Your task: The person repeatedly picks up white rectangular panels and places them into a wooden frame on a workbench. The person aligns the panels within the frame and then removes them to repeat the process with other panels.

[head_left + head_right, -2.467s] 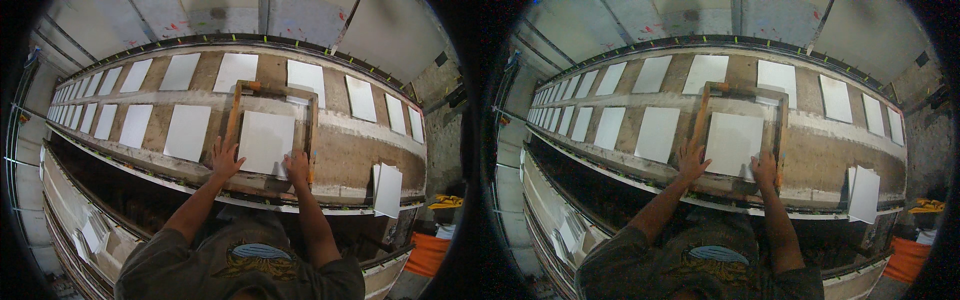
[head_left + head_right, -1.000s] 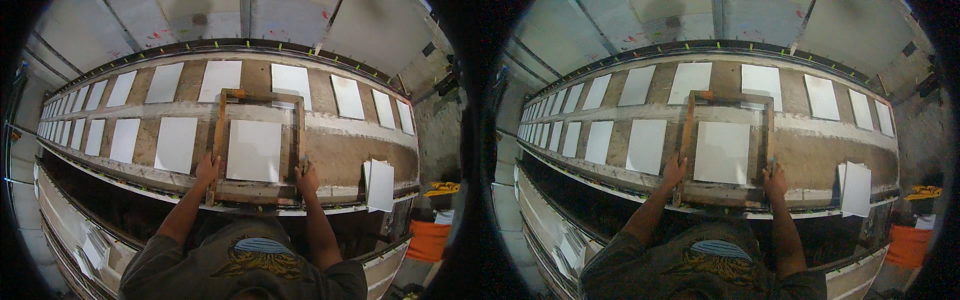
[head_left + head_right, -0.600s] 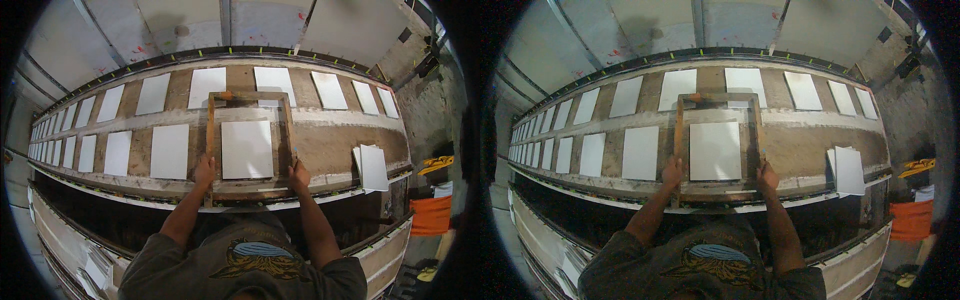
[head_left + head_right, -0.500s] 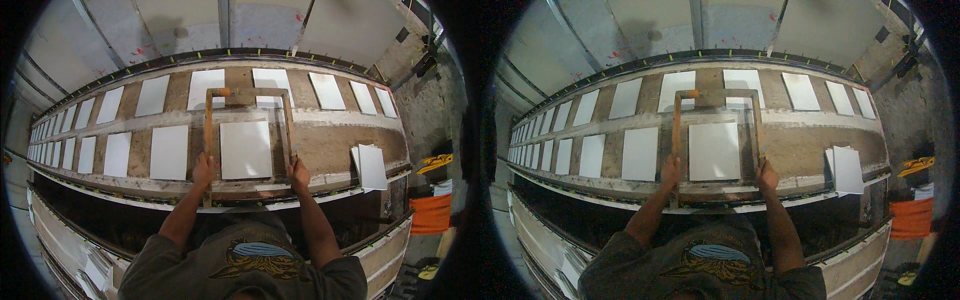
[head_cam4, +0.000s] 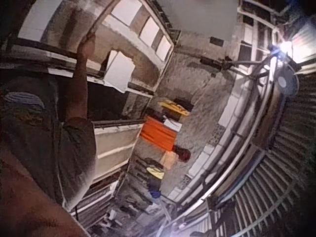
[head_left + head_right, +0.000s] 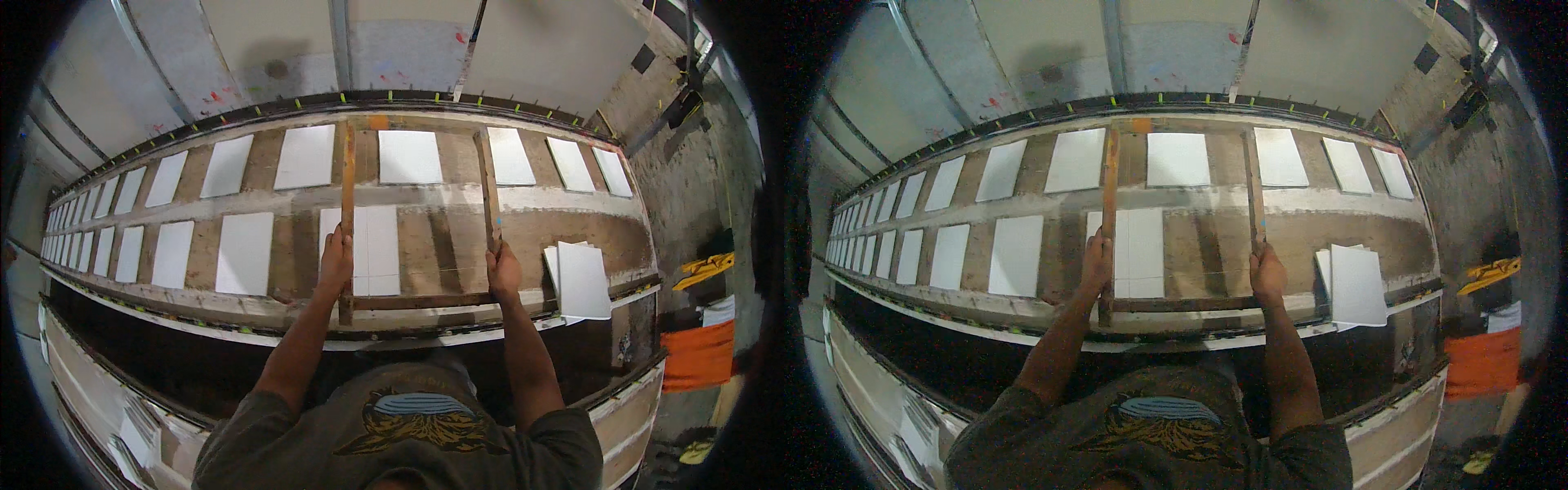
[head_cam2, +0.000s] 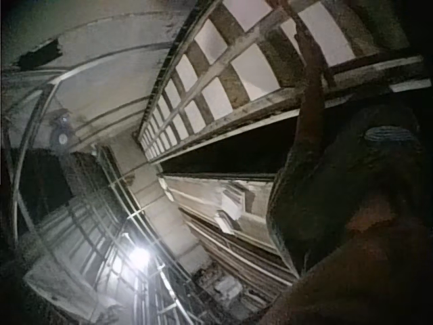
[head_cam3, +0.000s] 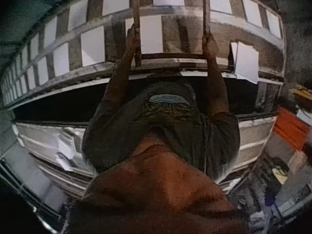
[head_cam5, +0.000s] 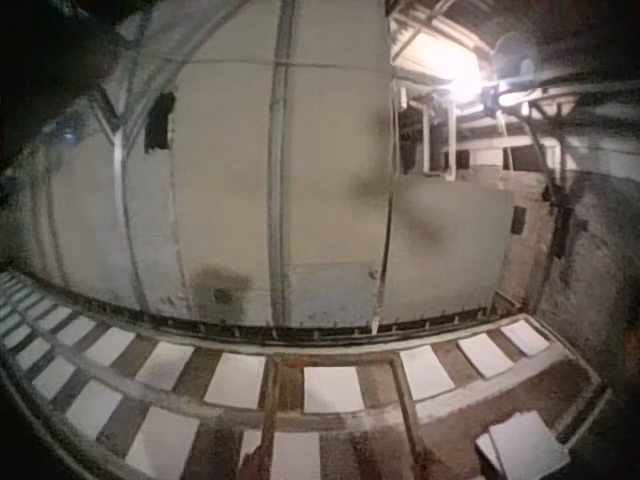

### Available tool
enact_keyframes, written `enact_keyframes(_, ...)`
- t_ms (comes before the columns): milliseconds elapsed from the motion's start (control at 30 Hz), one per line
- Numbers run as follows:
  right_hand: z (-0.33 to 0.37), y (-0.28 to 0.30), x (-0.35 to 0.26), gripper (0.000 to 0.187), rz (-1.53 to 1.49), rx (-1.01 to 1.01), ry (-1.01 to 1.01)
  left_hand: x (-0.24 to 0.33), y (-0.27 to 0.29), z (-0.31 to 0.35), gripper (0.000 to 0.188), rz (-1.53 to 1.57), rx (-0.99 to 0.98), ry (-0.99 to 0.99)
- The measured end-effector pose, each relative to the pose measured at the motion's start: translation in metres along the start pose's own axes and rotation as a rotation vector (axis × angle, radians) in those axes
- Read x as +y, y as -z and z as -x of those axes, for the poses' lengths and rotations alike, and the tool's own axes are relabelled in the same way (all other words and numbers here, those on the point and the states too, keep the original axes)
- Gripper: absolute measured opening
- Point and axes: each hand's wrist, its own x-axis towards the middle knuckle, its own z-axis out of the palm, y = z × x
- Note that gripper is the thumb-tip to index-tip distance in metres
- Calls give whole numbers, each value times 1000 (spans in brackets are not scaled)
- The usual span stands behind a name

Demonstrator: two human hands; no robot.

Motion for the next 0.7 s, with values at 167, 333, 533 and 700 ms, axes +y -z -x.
enact_keyframes(167,-18,23,87,37,32,-22,4,52,-74,17,50,35,13,-29)
enact_keyframes(333,-25,36,145,31,48,-157,-126,69,-135,39,49,-5,17,-19)
enact_keyframes(533,-14,37,185,37,57,-95,-64,60,-172,68,51,-24,37,-49)
enact_keyframes(700,-16,36,203,44,21,-133,-63,66,-189,74,54,-1,6,60)
